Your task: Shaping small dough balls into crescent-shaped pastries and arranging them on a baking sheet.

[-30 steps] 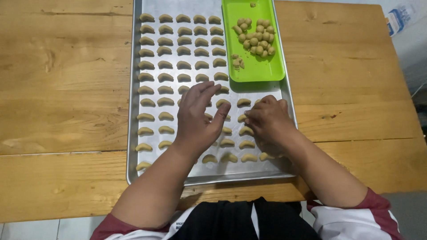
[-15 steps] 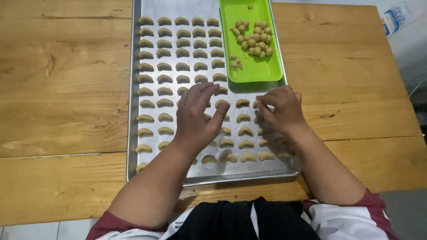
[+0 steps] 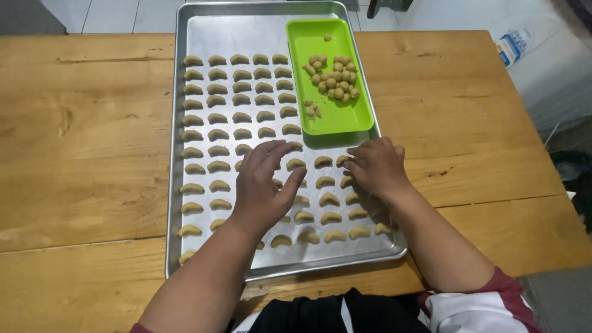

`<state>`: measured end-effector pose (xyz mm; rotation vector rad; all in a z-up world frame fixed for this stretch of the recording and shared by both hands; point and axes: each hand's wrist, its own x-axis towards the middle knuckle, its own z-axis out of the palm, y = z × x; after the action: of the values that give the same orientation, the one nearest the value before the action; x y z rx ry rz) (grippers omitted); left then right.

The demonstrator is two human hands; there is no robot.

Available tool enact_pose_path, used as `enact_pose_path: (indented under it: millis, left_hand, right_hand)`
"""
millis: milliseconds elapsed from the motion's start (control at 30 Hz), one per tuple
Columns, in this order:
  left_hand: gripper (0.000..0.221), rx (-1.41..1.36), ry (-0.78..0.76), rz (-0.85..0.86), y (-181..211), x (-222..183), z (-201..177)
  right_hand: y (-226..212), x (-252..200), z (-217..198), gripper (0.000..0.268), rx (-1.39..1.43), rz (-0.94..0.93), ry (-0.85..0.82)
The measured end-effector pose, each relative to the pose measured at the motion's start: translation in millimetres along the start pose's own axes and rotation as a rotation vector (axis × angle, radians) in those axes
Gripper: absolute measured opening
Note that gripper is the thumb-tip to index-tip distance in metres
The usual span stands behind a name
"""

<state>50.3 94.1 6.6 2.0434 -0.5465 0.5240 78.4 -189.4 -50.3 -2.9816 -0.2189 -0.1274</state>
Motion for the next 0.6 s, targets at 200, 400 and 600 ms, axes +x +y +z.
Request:
enact_pose_path:
  millis: [200,400,600]
  left_hand:
    - [0.044,-0.044,-0.020,0.021,-1,-1,2]
    - [0.040,-0.099,-0.015,-0.012,4,2,0]
    - [0.039,-0.123,0.022,-0.012,-4,-2,4]
  right_hand:
    - [18,40,-5,0.028,-0.012,-0.130,0.192]
    - [39,137,28,0.032,-0.016,-0.268,0.359]
    - [39,161,46,0.017,-0.002,-0.261,0.427]
